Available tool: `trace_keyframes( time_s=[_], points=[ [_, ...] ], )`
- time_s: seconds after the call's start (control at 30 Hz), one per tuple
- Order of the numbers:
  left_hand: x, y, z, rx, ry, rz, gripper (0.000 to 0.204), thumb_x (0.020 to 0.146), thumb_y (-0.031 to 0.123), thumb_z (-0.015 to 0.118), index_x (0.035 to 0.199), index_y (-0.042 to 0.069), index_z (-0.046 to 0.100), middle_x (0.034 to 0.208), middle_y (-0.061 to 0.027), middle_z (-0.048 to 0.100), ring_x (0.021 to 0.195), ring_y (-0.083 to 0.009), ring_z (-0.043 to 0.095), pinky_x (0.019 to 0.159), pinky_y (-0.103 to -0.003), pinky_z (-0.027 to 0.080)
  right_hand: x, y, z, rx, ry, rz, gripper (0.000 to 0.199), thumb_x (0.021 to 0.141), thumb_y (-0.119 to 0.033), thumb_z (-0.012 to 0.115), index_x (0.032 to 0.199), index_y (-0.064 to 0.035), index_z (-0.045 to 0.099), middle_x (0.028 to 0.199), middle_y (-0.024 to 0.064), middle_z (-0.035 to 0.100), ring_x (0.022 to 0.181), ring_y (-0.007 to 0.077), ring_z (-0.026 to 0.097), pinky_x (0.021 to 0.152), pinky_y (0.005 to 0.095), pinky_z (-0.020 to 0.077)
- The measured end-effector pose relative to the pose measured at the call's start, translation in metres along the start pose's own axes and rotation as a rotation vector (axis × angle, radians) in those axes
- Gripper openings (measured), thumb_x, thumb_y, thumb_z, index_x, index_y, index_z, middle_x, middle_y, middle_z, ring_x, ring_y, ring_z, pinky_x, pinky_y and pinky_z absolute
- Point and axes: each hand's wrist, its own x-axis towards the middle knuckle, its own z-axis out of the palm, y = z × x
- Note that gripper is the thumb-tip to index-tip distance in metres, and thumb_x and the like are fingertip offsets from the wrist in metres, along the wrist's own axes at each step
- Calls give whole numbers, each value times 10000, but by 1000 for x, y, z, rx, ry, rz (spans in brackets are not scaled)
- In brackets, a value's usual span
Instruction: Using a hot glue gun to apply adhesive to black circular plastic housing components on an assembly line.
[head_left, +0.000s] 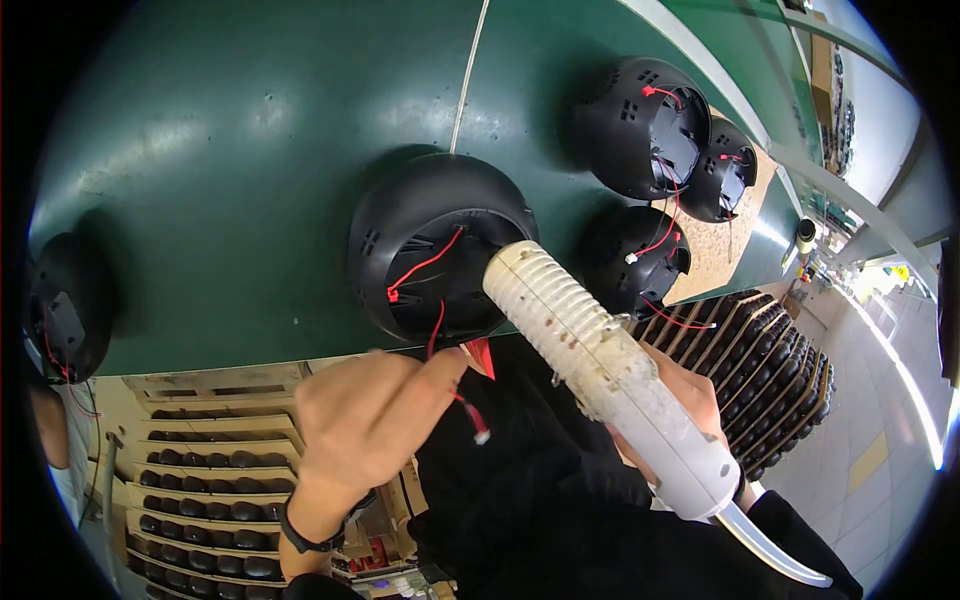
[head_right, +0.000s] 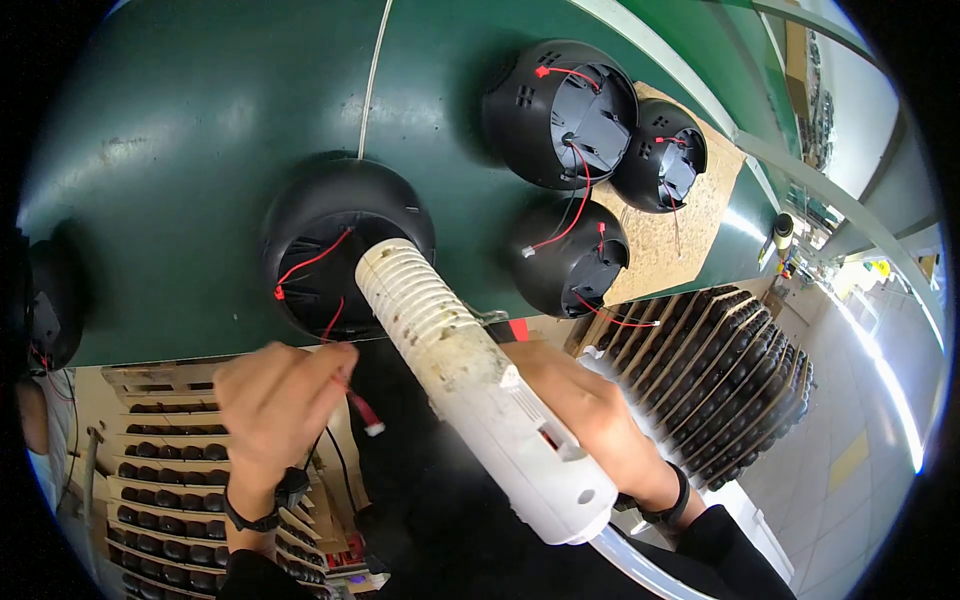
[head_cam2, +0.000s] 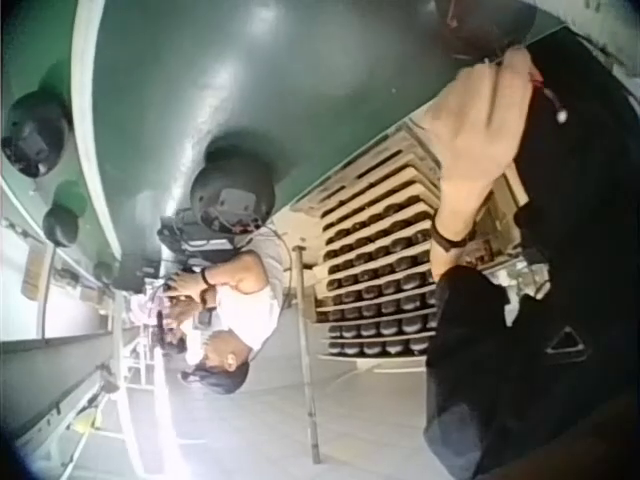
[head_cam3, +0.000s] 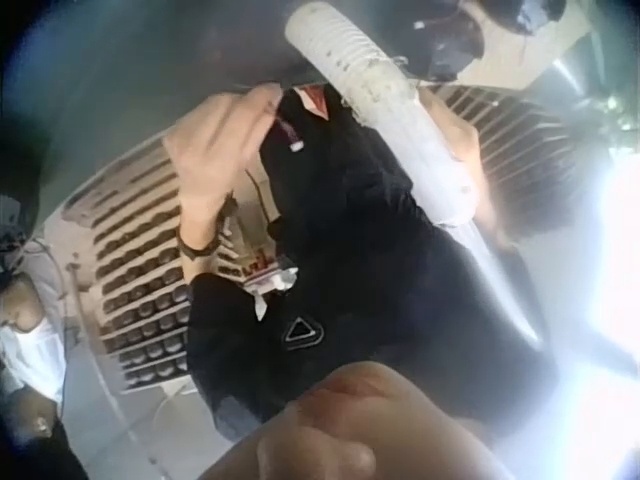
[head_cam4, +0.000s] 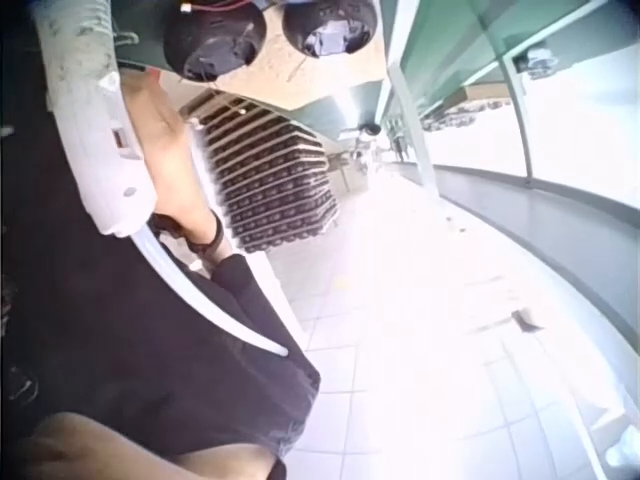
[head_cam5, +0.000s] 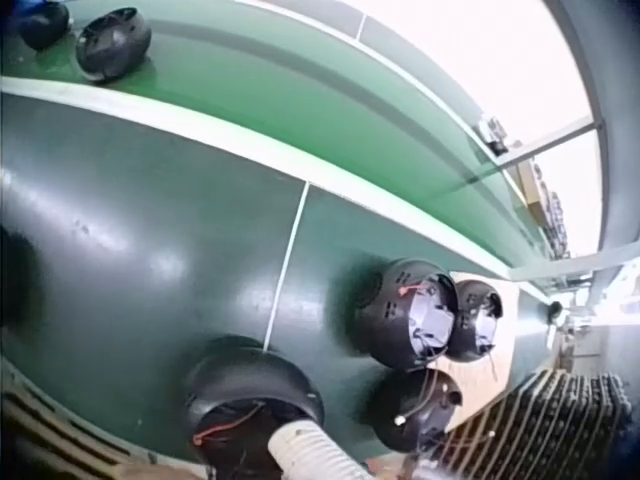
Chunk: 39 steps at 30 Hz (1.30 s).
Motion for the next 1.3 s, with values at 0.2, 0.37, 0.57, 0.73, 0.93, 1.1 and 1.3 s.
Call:
trace_keyframes(
  time_s=[0.2,0.37,0.57,0.73,0.93,1.1,1.3],
  points=[
    [27,-25,-29,-401,249,-316,185,744,-68,793,900,15,738,777,-65,686,632,-97,575,538,-232,421,2,12,-1,-22,-192,-55,368,767,-121,752,1049,81,626,1027,222,653,913,381,661,799,408,536],
    [45,-27,-19,-662,260,-542,112,832,-53,765,932,-33,719,816,-62,680,715,-87,622,623,-203,496,11,16,10,65,-239,-191,323,742,-145,761,947,60,618,916,202,623,798,367,635,704,404,524],
    [52,-24,-12,-813,271,-570,114,866,-32,754,968,-45,704,836,-65,684,693,-92,628,603,-206,509,13,15,23,-42,-158,-249,338,755,-217,776,915,31,613,849,168,610,735,345,630,626,402,518],
    [46,-28,-10,-815,293,-571,110,869,-37,748,966,-48,696,852,-73,688,679,-92,624,582,-208,509,10,13,25,-117,-112,-255,360,742,-246,788,903,28,617,814,146,607,687,321,622,585,387,502],
    [20,-42,-33,-837,139,-519,190,753,-108,764,918,-37,702,868,-103,704,754,-130,645,686,-241,479,5,10,22,-156,-103,-258,331,716,-213,788,888,24,636,772,122,612,635,297,616,553,378,493],
    [4,-51,-43,-844,66,-500,195,712,-95,760,886,-28,704,843,-120,701,749,-158,658,676,-253,492,5,12,18,-182,-83,-247,296,704,-154,778,895,35,653,772,120,625,632,290,622,543,368,494],
    [-8,-59,-38,-886,4,-407,215,695,-66,785,891,-27,705,842,-133,694,742,-183,673,670,-283,530,11,9,15,-138,-96,-243,345,742,-138,762,1006,62,664,981,200,691,820,335,709,667,383,575]
  ],
)
